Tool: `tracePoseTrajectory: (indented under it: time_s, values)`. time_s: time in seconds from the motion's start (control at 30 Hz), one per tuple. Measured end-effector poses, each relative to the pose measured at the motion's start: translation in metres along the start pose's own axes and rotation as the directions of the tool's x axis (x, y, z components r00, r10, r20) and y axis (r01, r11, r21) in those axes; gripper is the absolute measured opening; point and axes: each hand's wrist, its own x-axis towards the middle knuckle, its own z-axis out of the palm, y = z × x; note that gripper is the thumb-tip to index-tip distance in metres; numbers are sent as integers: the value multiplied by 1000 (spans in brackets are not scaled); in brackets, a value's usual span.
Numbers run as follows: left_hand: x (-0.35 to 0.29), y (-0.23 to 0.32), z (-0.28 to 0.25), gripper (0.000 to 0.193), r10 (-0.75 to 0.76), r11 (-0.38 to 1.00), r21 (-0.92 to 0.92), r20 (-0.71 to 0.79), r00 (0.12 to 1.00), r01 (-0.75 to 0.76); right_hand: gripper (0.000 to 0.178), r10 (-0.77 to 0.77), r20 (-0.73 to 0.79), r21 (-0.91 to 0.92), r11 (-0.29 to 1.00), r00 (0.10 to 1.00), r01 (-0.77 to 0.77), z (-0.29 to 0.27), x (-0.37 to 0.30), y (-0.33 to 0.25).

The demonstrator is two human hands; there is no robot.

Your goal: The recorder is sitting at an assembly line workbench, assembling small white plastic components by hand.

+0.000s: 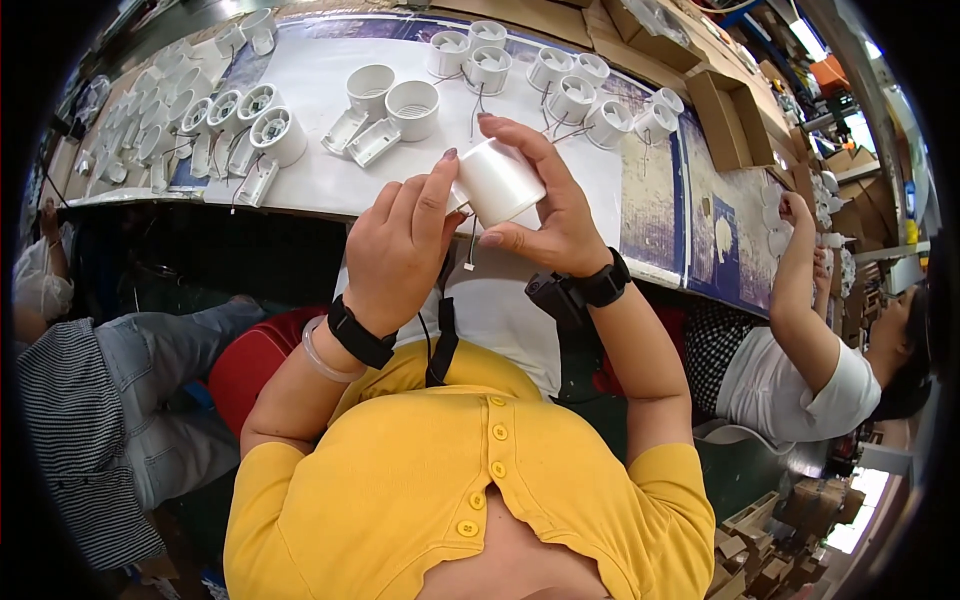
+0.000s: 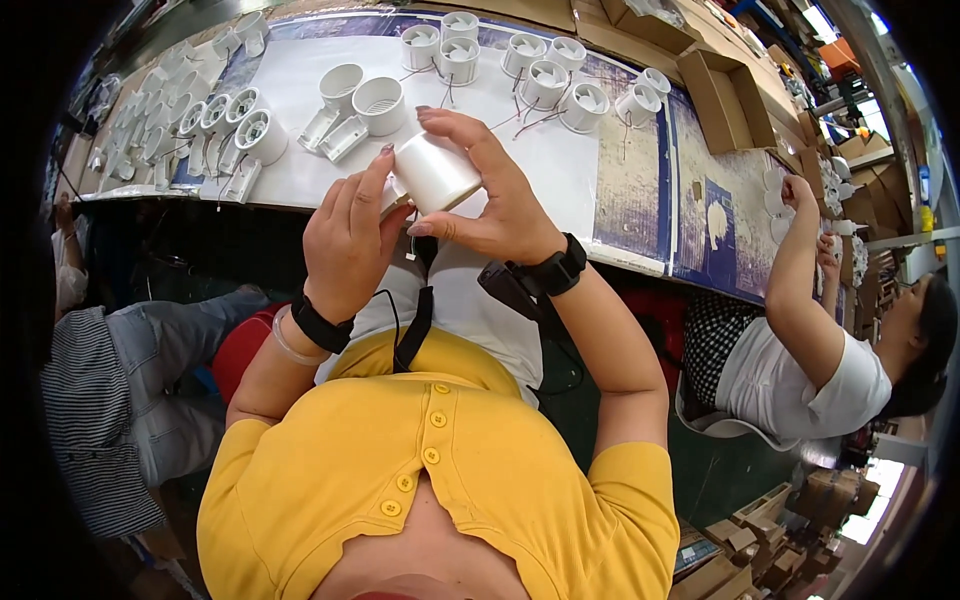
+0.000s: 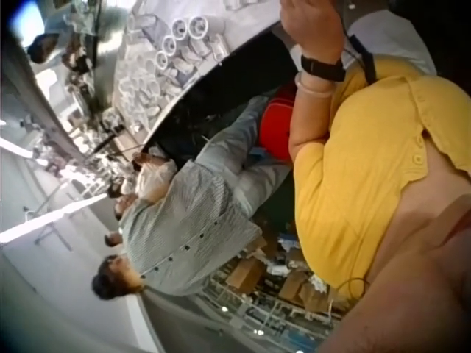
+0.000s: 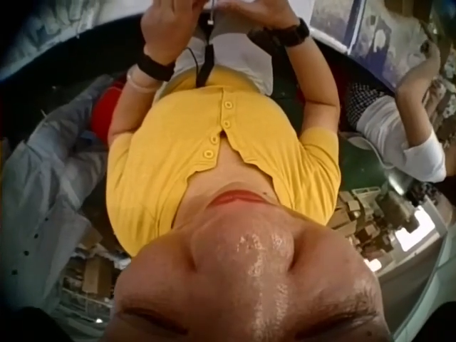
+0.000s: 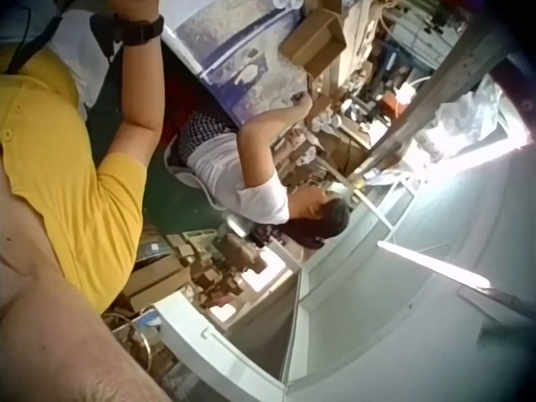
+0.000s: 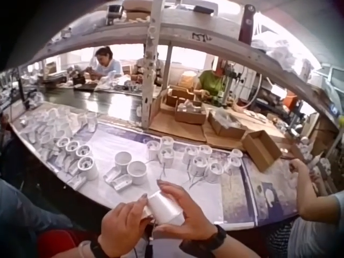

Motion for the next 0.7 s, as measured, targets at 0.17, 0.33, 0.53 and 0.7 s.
tracePoseTrajectory:
  time_s: [0.17, 0.33, 0.53, 0.7]
  values:
    - [-2, 0, 3, 59, 4, 1000, 6, 18, 1000, -4, 69, -38, -19, -39, 999, 999, 37, 0, -1, 3]
    - [-4, 2, 6, 59, -13, 1000, -25, 41, 999, 14, 59, -29, -35, -82, 996, 999, 26, 0, 0, 0]
    - [-15, 11, 17, 51, -53, 994, -83, 160, 986, 67, 31, 46, 38, -539, 842, 998, -18, -1, 6, -24]
    - [-17, 16, 17, 43, -42, 986, -149, 186, 982, 70, 22, 165, -71, -480, 859, 984, -178, 5, 1, -19]
